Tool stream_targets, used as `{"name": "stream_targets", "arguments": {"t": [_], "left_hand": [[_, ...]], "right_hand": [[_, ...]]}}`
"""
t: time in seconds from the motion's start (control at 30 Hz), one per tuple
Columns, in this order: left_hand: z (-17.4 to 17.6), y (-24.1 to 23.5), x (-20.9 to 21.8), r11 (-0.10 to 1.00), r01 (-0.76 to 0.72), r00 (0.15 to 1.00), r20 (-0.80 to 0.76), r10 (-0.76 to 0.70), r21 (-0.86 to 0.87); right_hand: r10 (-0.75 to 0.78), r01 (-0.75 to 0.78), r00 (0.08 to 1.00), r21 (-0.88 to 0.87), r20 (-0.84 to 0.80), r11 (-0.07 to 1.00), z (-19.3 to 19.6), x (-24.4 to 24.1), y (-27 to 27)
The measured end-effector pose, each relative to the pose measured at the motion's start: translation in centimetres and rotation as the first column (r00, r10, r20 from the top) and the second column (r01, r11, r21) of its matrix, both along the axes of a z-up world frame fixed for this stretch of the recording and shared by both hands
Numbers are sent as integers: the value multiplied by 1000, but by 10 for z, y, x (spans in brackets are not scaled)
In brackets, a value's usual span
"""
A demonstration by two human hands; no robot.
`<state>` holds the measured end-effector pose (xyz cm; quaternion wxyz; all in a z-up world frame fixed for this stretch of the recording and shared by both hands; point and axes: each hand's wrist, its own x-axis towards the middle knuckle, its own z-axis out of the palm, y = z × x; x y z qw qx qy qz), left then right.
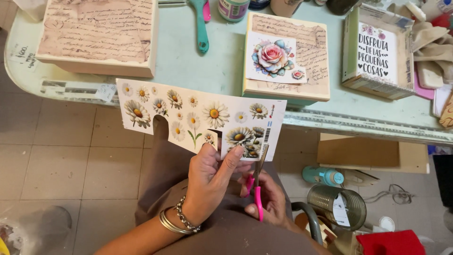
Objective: Cutting out floral paper designs and placing them on wooden boxes for decoration
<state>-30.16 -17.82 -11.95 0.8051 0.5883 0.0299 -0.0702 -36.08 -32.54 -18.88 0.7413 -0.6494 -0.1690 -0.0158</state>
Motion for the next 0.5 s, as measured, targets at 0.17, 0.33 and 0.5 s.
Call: {"name": "stream_targets", "arguments": {"t": [0.17,0.33,0.5], "left_hand": [[-1,-2,-1,997,4,998,61,0,-72],[1,-2,-2,999,2,999,45,0,-51],[1,-2,-3,996,1,999,51,3,-84]], "right_hand": [[-13,12,998,-28,-62,1000,2,-4,-2],[-7,7,999,-11,-46,1000,6,-2,0],[-6,6,1000,-25,11,1000,5,-1,0]]}}
